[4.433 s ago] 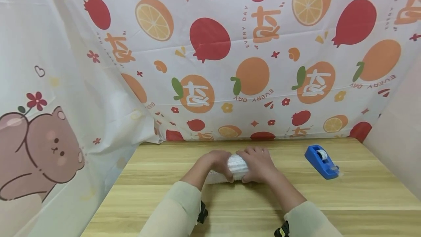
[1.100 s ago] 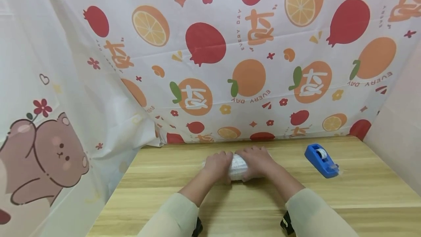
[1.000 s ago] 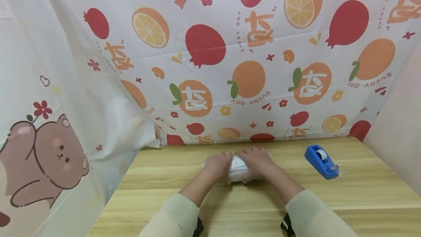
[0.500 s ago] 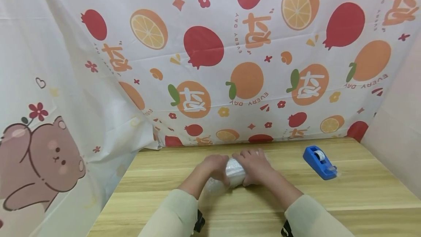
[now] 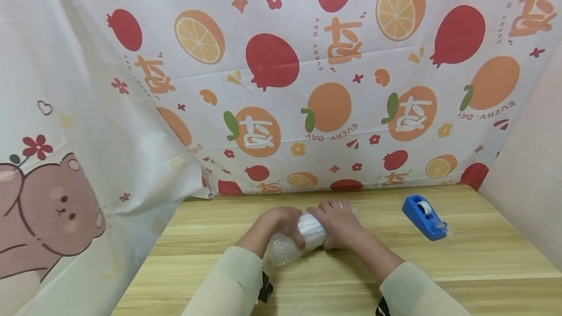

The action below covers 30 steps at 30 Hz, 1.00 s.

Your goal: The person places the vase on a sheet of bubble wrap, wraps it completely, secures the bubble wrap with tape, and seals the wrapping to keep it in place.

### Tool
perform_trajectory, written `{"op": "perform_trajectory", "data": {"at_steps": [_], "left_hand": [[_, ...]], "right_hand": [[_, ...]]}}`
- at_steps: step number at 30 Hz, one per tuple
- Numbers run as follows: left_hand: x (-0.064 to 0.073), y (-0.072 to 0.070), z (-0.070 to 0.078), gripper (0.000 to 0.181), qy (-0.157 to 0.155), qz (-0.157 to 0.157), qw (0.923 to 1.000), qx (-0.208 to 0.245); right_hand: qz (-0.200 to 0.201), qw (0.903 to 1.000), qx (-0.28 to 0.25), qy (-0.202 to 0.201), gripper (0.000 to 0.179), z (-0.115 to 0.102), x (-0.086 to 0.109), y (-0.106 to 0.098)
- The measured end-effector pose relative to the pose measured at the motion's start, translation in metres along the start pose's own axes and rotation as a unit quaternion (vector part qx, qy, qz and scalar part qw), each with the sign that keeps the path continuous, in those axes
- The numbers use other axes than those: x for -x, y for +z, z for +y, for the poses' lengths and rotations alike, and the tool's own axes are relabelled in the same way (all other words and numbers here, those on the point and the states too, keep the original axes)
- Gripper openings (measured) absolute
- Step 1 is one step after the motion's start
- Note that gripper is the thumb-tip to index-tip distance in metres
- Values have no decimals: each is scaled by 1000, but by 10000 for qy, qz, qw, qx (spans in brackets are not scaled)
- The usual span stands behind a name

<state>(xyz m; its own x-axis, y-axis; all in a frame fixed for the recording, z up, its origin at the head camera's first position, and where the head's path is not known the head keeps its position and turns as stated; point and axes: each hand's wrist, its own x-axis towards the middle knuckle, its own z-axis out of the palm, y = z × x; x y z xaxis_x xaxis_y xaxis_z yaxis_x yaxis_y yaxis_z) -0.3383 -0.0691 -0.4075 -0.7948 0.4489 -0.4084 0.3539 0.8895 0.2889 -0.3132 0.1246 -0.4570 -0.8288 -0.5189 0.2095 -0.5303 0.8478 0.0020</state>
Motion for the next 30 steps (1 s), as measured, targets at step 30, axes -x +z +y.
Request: {"op": "perform_trajectory", "data": {"at_steps": [30], "left_hand": [[10,28,11,74,-288,1356,9874,-768]], "right_hand": [[-266,9996,-58,82,89,4,-9,0]]}}
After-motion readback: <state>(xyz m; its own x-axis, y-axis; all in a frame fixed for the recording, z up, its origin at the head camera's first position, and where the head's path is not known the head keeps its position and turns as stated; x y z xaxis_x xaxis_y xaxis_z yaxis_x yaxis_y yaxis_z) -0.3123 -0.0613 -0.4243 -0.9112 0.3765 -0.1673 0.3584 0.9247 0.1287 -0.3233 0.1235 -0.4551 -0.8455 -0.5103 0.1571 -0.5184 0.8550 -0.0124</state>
